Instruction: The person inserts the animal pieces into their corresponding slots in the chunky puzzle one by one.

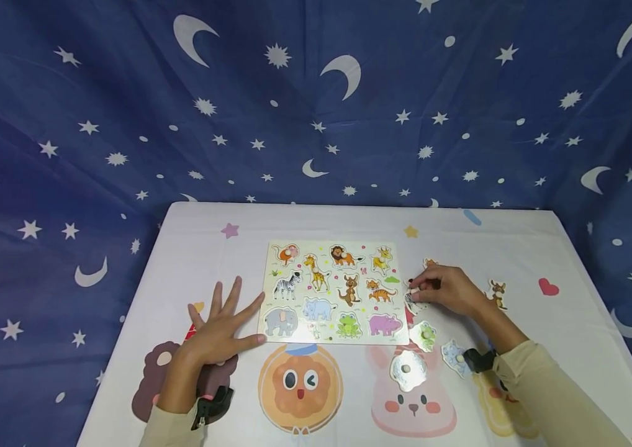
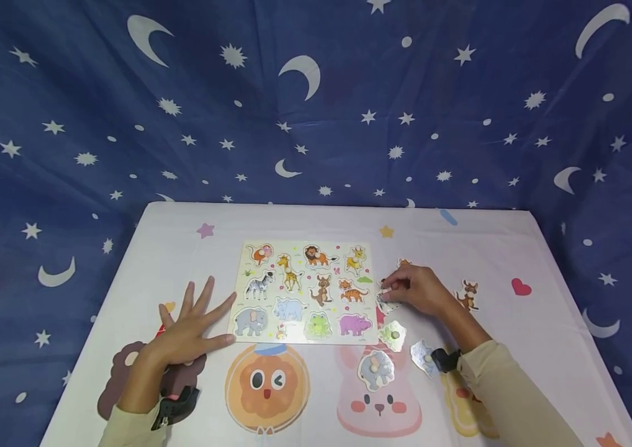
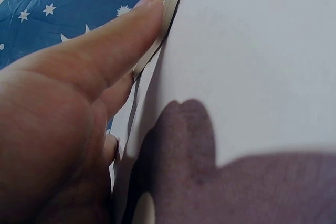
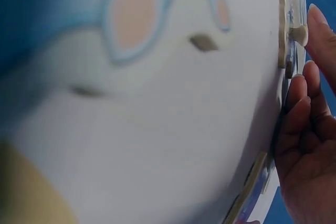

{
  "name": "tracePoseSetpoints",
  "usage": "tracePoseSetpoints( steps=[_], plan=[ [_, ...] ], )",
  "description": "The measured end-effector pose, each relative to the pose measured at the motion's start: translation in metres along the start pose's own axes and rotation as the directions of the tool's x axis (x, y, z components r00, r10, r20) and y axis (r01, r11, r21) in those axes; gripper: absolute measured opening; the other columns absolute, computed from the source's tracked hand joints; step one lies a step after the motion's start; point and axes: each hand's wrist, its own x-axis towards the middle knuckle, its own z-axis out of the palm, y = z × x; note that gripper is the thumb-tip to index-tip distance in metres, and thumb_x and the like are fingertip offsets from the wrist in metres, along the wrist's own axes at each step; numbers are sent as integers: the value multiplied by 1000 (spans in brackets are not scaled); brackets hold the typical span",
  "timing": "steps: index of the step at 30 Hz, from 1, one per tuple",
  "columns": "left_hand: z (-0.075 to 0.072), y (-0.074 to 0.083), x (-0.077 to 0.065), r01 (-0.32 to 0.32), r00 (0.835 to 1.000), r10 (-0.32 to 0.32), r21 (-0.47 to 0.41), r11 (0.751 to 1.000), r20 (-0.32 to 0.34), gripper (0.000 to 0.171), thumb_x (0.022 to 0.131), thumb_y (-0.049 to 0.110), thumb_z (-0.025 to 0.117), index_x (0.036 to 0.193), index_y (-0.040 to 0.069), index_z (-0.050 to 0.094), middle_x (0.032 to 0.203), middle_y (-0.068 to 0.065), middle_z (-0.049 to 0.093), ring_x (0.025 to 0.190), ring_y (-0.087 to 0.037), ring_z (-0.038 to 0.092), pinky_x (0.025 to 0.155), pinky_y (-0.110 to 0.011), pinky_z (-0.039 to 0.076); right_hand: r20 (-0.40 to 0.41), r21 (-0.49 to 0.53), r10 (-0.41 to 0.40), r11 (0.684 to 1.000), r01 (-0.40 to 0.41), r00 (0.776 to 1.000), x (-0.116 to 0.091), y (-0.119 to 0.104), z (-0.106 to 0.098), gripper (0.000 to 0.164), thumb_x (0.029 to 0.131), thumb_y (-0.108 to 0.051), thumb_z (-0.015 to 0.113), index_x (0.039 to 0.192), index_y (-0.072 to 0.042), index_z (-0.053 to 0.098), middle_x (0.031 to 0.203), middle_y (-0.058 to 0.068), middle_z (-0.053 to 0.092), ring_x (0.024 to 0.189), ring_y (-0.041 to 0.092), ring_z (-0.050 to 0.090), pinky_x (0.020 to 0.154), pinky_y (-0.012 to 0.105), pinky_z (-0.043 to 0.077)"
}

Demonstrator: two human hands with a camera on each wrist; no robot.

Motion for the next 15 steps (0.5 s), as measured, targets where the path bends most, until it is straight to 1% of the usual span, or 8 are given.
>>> tracePoseSetpoints(
  steps=[8,15],
  plan=[
    [-2,-1,0,-7,1000,7,-1,1000,1,84,87,69,63,159,35,34,173,-14,-5,154,-53,-17,97,-88,-20,1,9,-14,1000,14,1000,1,3,2,24,78,-24,90,98,-18,80,80,-2,64,72,11,55,64,24,47],
    [0,-1,0,0,1000,0,-2,1000,1,85,87,71,62,159,37,33,173,-13,-5,154,-53,-17,97,-88,-20,-2,15,0,1000,0,1000,3,6,3,23,76,-23,91,95,-18,80,79,-2,65,72,10,56,64,23,47]
  ],
)
